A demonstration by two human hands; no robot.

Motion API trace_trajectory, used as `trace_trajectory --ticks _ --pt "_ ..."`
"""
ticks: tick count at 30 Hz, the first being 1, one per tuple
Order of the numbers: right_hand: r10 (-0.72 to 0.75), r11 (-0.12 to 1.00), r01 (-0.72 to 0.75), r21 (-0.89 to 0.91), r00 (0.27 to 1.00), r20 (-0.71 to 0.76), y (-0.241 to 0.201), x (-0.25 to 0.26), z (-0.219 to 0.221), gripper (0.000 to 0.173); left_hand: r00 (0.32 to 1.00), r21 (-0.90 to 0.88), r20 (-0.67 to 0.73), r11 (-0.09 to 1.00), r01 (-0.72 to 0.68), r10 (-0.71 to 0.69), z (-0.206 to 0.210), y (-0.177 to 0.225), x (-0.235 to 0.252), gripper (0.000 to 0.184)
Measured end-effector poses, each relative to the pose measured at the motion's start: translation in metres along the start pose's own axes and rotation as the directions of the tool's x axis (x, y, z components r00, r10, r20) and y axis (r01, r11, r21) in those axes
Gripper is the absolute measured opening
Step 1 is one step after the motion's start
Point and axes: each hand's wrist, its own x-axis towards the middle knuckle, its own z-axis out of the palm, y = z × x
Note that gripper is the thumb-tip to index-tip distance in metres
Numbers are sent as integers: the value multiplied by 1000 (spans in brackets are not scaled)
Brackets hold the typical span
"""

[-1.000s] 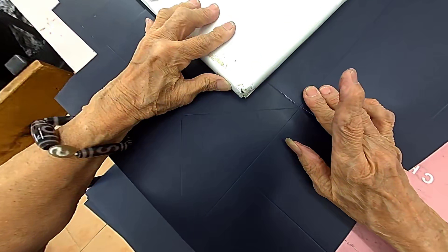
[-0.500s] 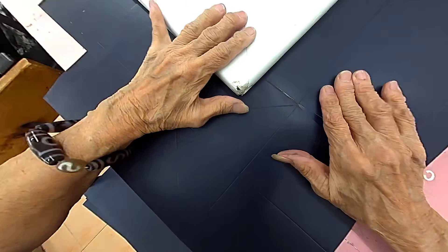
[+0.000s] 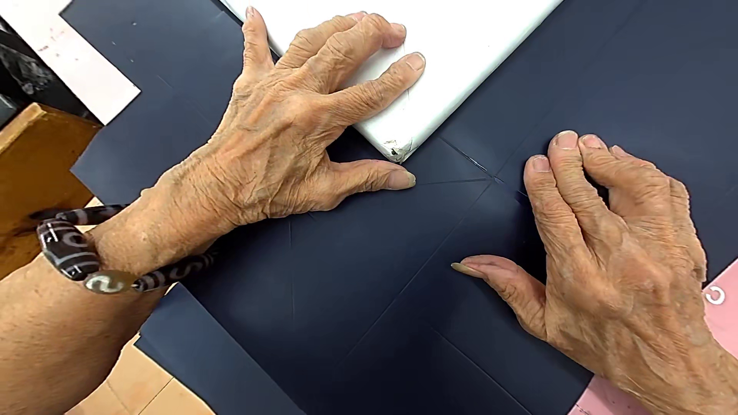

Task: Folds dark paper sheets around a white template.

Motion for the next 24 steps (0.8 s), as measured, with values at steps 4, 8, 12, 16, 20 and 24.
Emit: trace_trajectory --ticks 4,8,12,16,20,24 --pt "13 1000 -13 3 1000 -20 0 0 1 69 1000 26 17 1000 16 -17 -3 5 2 83" --pt "46 997 -45 67 999 -16 0 1 -6 51 999 98 19 994 -41 39 -10 29 9 75" --pt "0 995 -10 97 995 103 27 -3 -43 61 962 28 52 962 -270 269 -3 34 16 60" --pt "-5 986 -31 164 976 216 60 -34 -68 66 930 22 94 933 -359 356 1 24 21 67" --pt "-1 998 -12 59 977 212 67 -52 -74 48 952 -62 86 955 -290 295 7 30 22 76" --pt "-20 996 35 -83 985 172 61 -49 -55 46 961 -25 110 968 -251 252 10 33 25 78"
